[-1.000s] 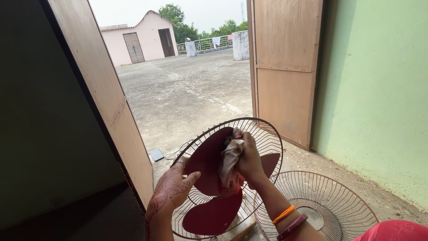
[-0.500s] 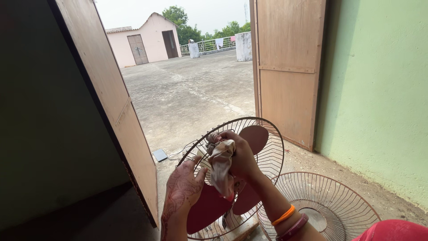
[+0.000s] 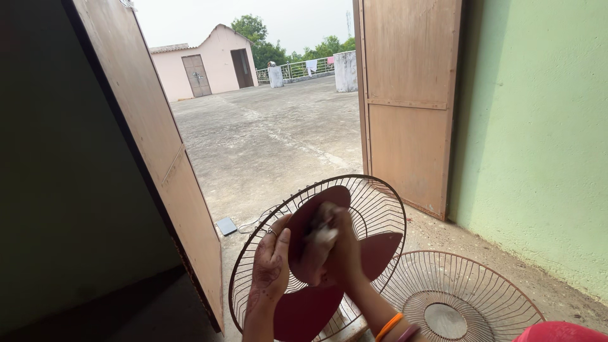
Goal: The person sits on a rooftop terrace and wipes the blades and hub of an electric fan with a cloth, then wipes the round metal guard piece by piece, turning the guard to reach different sections.
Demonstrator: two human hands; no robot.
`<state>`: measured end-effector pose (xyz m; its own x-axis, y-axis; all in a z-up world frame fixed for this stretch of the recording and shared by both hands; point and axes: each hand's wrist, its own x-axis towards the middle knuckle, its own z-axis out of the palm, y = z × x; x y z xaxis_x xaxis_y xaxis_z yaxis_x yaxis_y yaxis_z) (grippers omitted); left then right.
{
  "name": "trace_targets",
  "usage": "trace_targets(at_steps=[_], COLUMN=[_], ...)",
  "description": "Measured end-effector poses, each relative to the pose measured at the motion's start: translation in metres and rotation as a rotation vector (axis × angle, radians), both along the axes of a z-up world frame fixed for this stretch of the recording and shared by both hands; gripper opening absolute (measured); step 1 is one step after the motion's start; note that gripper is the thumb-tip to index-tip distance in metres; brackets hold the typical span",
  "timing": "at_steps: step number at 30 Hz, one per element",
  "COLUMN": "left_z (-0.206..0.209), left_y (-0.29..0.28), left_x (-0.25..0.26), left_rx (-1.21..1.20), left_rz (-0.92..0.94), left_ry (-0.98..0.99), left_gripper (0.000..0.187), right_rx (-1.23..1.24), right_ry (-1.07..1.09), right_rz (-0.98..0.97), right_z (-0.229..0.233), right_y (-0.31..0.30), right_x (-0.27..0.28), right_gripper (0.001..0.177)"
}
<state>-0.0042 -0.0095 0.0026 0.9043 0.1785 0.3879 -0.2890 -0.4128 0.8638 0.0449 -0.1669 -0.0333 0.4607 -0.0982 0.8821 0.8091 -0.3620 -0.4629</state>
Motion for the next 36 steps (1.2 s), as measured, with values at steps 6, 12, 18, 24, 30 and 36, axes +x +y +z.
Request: trace_targets(at_steps=[6, 12, 18, 24, 30, 36], left_z=[-0.007, -0.005, -0.002, 0.01, 0.007, -0.003], left_y=[0.017, 0.028, 0.014, 0.011, 0.015, 0.022], left_x=[0.015, 0.003, 0.0, -0.015, -0.012, -0.005], left_rx=[-0.216, -0.147, -0.118, -0.167, -0.075, -0.02], left_rz=[0.003, -0.02, -0.046, 0.0, 0.028, 0.12], left_ry=[0.042, -0.007, -0.095, 0.085, -0.129, -0.079], left_gripper=[0.038, 0.036, 0.04, 0.058, 0.055, 0.046], right_rx=[-0.485, 0.202, 0.597, -0.182, -0.219, 0.107], right_ry=[-0.071, 0.183, 0.281, -0.187, -0.159, 0.128], right_rz=[0.204, 0.376, 0.489, 0.018, 0.169, 0.379], right_z=[-0.018, 0.018, 0.019, 0.013, 0.028, 0.015], right_y=[0.038, -0.003, 0.005, 0.059, 0.047, 0.025], right_x=[-0.03, 0.029, 0.032, -0.03, -0.025, 0.026], right_gripper=[0.075, 0.043, 0.044, 0.039, 0.054, 0.041])
